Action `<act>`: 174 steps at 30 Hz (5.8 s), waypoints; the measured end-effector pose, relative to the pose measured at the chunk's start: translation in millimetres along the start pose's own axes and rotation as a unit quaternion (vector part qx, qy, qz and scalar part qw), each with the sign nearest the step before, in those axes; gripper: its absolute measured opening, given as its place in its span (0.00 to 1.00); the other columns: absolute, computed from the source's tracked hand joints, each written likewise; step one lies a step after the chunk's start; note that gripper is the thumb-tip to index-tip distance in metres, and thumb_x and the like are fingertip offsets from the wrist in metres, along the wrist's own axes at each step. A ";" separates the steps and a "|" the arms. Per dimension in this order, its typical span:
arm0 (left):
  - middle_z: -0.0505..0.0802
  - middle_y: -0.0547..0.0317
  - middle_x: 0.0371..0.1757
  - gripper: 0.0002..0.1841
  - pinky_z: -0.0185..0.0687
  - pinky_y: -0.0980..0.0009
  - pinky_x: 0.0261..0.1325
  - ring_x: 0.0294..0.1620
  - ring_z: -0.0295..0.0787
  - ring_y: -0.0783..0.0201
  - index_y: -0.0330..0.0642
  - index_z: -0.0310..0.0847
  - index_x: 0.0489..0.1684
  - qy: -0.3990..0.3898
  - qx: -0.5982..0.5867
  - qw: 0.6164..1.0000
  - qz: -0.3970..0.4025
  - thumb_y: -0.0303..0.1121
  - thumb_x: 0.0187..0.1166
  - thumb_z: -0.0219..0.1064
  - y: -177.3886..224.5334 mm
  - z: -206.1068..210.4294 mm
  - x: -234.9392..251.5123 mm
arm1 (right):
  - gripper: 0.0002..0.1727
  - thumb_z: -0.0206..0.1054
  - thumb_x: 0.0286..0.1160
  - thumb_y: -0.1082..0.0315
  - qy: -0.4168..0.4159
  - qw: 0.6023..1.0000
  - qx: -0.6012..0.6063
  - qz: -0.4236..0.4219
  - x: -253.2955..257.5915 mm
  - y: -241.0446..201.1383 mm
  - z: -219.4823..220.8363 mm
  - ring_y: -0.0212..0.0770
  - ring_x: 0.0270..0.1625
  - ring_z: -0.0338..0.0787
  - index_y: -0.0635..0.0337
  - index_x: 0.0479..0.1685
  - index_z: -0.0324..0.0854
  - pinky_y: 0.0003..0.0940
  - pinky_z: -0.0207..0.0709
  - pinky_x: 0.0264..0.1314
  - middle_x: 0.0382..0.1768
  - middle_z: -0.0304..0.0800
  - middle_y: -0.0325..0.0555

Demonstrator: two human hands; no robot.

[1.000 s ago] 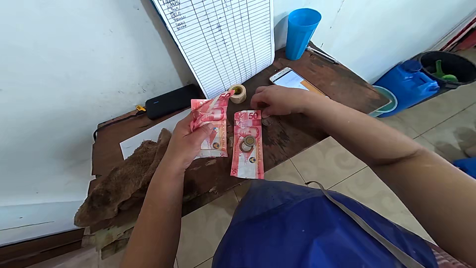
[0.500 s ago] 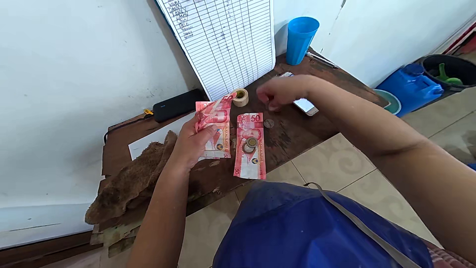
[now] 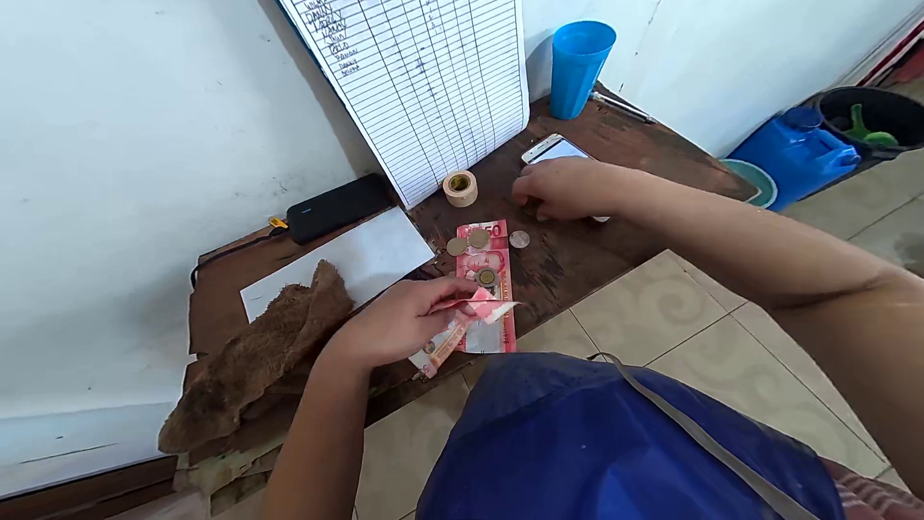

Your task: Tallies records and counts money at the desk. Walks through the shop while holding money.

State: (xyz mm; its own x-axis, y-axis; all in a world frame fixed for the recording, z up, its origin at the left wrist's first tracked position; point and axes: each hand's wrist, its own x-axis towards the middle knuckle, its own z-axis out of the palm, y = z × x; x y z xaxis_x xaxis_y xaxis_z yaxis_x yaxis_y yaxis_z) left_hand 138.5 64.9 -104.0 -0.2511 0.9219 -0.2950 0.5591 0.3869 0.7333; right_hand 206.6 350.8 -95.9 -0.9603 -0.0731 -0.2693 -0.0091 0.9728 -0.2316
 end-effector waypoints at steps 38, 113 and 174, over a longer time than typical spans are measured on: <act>0.89 0.70 0.37 0.11 0.87 0.81 0.46 0.37 0.89 0.82 0.39 0.75 0.53 0.479 -0.270 0.835 -0.031 0.16 0.80 0.60 -13.3 -13.8 10.6 | 0.07 0.73 0.74 0.74 0.081 0.945 0.295 -0.113 -15.8 -40.6 35.9 0.34 0.34 0.81 0.63 0.43 0.80 0.32 0.76 0.40 0.33 0.82 0.44; 0.91 0.42 0.40 0.07 0.84 0.54 0.50 0.41 0.89 0.52 0.28 0.86 0.47 0.192 0.084 0.977 0.042 0.20 0.75 0.70 59.6 22.0 93.2 | 0.14 0.48 0.94 0.66 0.186 0.823 0.536 0.022 -40.2 -25.4 73.5 0.29 0.33 0.86 0.61 0.53 0.79 0.29 0.83 0.38 0.32 0.85 0.40; 0.91 0.43 0.48 0.16 0.83 0.52 0.56 0.48 0.90 0.51 0.30 0.79 0.58 0.104 0.111 0.976 -0.154 0.23 0.75 0.74 19.7 7.8 33.5 | 0.17 0.76 0.73 0.69 -0.047 0.985 0.135 -0.099 17.1 -70.7 29.8 0.57 0.51 0.88 0.63 0.57 0.83 0.61 0.75 0.57 0.45 0.89 0.57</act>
State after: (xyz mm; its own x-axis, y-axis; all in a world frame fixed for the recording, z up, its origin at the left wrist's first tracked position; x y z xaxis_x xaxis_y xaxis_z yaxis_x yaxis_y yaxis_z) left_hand 147.3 103.6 -104.2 -0.5765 0.7463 -0.3328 0.5829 0.6610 0.4725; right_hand 199.1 274.1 -112.0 -0.9169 -0.2884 -0.2758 -0.1076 0.8443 -0.5250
